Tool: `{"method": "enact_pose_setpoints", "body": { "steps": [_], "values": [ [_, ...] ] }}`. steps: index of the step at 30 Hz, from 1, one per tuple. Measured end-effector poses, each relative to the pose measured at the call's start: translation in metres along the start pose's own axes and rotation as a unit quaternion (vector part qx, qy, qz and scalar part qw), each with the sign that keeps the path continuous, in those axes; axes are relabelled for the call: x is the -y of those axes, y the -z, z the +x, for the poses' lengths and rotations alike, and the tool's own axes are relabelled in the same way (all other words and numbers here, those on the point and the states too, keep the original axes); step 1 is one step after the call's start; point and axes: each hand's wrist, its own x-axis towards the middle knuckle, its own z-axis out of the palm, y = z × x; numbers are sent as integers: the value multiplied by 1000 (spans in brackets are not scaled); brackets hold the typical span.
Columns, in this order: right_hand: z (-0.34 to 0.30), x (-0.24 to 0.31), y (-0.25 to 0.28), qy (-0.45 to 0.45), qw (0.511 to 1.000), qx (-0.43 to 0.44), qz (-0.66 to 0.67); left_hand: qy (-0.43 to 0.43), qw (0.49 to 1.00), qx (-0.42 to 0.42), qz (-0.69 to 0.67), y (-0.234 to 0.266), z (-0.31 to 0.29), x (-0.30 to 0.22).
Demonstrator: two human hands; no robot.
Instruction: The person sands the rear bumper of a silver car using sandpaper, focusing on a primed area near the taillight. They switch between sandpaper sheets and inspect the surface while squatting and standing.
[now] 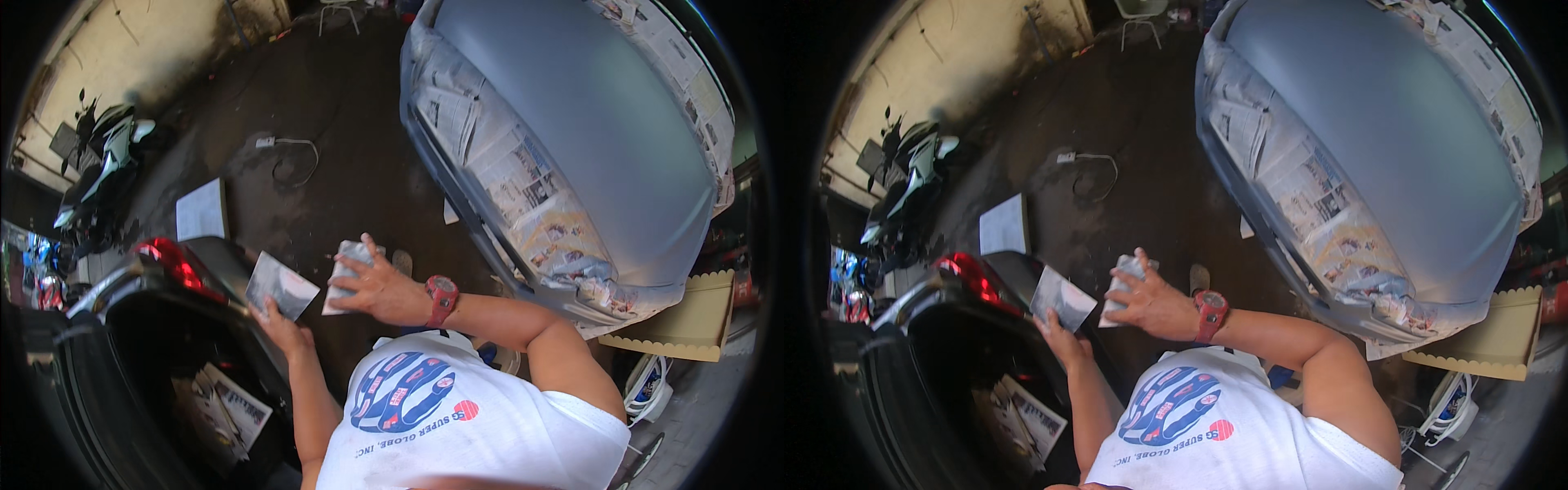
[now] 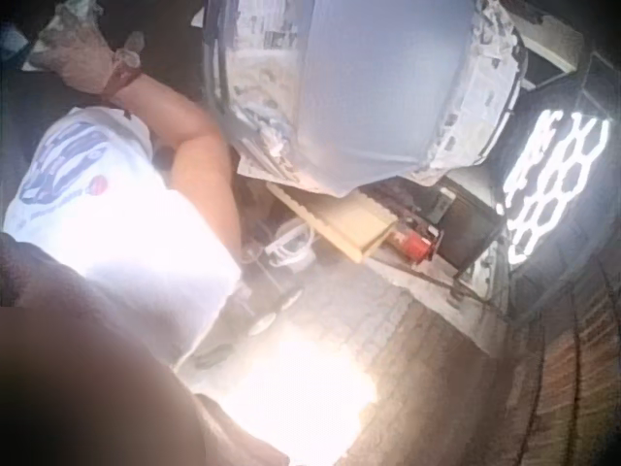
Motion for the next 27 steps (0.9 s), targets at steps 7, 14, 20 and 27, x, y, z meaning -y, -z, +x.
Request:
{"method": "enact_pose_setpoints", "body": {
  "steps": [7,14,20,27],
  "values": [
    [75,-120,36,-15,984,-56,169,25,982,181,-40,-144,67,2],
    [112,-260,61,-1,989,-87,-118,-2,994,89,68,-242,112,5],
    [164,-310,80,-81,989,-71,-101,-20,997,51,53,-274,171,-10],
    [247,-317,68,6,999,17,-46,-55,991,90,83,-298,251,-6]
  ]
}}
